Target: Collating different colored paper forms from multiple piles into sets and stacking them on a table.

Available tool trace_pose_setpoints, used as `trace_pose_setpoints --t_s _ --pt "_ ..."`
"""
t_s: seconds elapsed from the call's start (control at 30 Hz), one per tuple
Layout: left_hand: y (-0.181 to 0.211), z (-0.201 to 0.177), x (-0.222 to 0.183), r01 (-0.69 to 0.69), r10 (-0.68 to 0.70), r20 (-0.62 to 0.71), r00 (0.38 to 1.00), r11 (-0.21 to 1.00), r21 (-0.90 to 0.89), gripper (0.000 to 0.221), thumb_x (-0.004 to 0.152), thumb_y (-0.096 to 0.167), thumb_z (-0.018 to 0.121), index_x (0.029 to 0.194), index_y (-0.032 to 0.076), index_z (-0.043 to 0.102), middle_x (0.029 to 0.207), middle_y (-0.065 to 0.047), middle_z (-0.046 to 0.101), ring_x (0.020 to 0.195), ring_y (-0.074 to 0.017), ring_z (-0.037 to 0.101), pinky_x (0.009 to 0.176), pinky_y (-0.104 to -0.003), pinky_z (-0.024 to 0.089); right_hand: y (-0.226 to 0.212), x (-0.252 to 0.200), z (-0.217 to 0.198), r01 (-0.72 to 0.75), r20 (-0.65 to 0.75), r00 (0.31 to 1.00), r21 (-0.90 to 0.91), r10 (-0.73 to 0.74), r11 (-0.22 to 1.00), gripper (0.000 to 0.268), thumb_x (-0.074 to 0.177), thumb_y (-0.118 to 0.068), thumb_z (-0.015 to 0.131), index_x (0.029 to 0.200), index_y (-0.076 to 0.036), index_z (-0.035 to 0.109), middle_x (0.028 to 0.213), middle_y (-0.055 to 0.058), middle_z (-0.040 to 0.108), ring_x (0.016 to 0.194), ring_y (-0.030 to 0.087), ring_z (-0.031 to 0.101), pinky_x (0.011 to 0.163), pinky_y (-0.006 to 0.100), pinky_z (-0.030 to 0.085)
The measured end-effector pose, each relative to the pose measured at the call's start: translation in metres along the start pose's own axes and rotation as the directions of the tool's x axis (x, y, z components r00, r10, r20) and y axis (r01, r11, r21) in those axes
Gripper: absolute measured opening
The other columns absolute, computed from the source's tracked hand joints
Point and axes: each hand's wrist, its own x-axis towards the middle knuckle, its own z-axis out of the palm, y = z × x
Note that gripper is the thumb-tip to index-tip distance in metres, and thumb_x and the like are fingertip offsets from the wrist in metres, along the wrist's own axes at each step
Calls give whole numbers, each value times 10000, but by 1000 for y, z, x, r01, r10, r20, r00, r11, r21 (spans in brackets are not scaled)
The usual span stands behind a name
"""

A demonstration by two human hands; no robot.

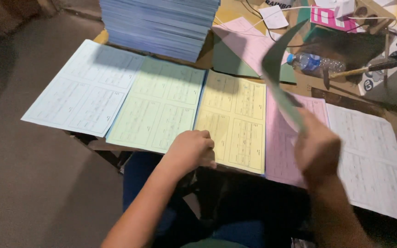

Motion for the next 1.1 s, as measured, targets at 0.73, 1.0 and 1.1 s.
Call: trace_pose_setpoints --t_s 0.73,1.0,1.1 --pt "-25 6 -15 -142 144 -128 981 990 25 352 815 371 814 729 31 778 617 -102 707 629 -272 668 695 -398 560 -114 -24 43 -173 596 803 191 26 966 396 947 28 579 1320 -62 677 1287 203 716 1181 393 678 972 489 568" --pt "-24 -5 -19 -93 92 -46 995 995 -22 314 877 315 759 758 25 781 637 -106 717 642 -271 653 736 -385 548 -101 -30 52 -186 567 824 254 10 949 376 970 -34 586 1323 -109 690 1313 156 717 1193 369 675 983 467 561" --pt "-28 7 -17 -105 105 -66 992 994 -6 280 885 284 742 752 41 783 656 -99 720 676 -271 656 759 -398 530 -95 -31 57 -188 566 824 265 5 946 368 981 -80 587 1330 -136 688 1329 135 713 1201 359 672 989 474 557"
